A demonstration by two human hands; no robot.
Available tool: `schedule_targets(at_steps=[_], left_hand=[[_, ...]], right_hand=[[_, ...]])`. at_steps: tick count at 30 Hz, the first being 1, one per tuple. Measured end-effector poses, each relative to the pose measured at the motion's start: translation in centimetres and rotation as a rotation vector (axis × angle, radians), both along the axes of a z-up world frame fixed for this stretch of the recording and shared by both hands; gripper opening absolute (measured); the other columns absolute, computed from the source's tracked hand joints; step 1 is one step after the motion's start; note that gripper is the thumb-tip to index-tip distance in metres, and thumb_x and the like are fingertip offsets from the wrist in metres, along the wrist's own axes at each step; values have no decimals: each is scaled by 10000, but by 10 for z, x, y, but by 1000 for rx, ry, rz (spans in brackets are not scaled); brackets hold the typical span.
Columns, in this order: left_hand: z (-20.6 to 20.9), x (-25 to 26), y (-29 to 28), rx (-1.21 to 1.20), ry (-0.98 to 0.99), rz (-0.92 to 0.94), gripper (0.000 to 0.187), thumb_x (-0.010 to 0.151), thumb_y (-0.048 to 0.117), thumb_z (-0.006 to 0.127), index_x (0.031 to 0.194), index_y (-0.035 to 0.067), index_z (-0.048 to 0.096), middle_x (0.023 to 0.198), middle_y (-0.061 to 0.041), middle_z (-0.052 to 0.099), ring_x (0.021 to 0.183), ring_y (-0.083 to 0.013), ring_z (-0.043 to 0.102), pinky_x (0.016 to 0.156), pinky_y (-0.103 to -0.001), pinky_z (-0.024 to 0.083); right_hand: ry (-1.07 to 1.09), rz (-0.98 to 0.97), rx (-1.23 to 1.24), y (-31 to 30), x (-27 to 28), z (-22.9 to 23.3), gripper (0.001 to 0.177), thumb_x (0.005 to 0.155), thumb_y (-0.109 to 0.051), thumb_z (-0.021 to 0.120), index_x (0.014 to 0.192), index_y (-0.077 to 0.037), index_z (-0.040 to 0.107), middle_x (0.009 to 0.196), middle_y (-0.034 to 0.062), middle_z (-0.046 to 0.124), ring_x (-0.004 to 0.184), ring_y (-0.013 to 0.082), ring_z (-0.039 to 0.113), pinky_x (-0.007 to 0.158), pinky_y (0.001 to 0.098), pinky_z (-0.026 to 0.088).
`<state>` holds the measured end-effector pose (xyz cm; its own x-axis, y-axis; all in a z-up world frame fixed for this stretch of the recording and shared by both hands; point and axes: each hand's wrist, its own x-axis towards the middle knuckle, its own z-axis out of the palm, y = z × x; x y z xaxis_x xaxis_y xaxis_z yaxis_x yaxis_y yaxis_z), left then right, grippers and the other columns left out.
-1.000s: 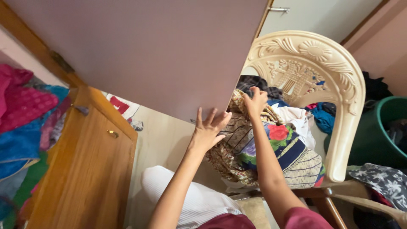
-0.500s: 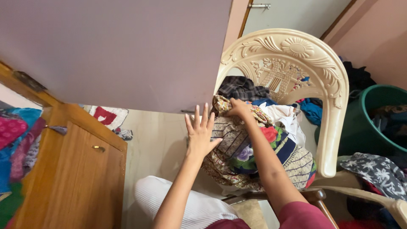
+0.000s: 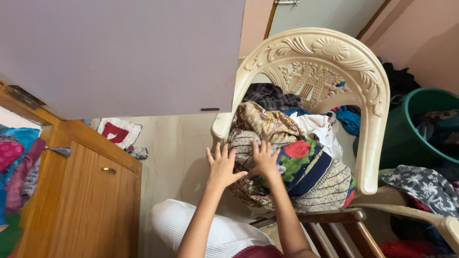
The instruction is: The person organizes clothes in a wardrobe, picking up items from a chair and placing them into shelves while unfolding and refolding them by hand.
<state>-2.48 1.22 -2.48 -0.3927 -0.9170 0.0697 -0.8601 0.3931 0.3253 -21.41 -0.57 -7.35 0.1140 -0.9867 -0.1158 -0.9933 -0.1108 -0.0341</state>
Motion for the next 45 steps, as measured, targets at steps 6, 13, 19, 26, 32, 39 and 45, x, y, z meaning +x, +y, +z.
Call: schedule_targets(at_steps=[6, 13, 19, 26, 32, 39, 45], left_hand=[[-24, 23, 13, 125, 3, 55, 803, 745, 647, 755, 1313, 105, 590, 1415, -169, 531, 1458, -444, 305, 1154, -765, 43], [-32, 39, 9, 12, 109, 43, 787, 780, 673, 707, 1313, 103, 600, 1409, -171, 538, 1421, -421, 346, 1126, -765, 62], [-32, 32, 5, 125, 84, 41, 819, 780, 690, 702, 1329, 94, 583, 1415, -163, 529, 1441, -430, 304, 1128, -760, 52], [-18, 34, -3, 184, 60, 85, 794, 791, 694, 685, 1312, 101, 593, 1414, -152, 537, 1466, -412, 306, 1154, -759, 58], [-24, 24, -12, 95, 70, 95, 795, 784, 678, 713, 1311, 94, 595, 1420, -177, 520, 1440, -424, 309, 1130, -764, 63], [-24, 61, 13, 35, 115, 161, 743, 768, 621, 733, 1299, 120, 591, 1476, -132, 493, 1440, -404, 311, 1121, -768, 71], [-42, 77, 37, 98, 94, 189, 799, 763, 640, 741, 1334, 110, 563, 1460, -155, 494, 1457, -411, 294, 1128, -753, 74]], right_hand=[[-477, -343, -287, 7, -1, -109, 579, 701, -138, 742, 1246, -65, 560, 1265, 221, 561, 1226, 406, 497, 1075, 485, 446], [-862, -457, -1412, -76, -70, -23, 426, 877, 95, 676, 1296, 69, 605, 1218, 208, 654, 1149, 324, 605, 1008, 413, 461], [-1310, -724, -1490, -171, -182, 164, 129, 861, -60, 783, 908, -70, 663, 852, 73, 759, 706, 163, 713, 652, 359, 607], [-524, -1049, -515, -223, -240, 111, 1058, 677, -531, 921, 1466, -124, 347, 1490, 329, 234, 1413, 473, 182, 1061, 747, 173], [-419, -717, -877, -182, -57, -35, 970, 926, -580, 689, 1596, -15, 275, 1627, 405, 71, 1526, 534, 0, 1188, 732, 11], [-510, -553, -618, -5, 94, -87, 1214, 631, -776, 745, 1456, 3, 314, 1462, 328, 284, 1374, 490, 261, 1038, 759, 136], [-425, -451, -63, 2, 50, -107, 915, 765, -702, 749, 1299, -34, 424, 1263, 233, 543, 1170, 399, 563, 931, 632, 447]])
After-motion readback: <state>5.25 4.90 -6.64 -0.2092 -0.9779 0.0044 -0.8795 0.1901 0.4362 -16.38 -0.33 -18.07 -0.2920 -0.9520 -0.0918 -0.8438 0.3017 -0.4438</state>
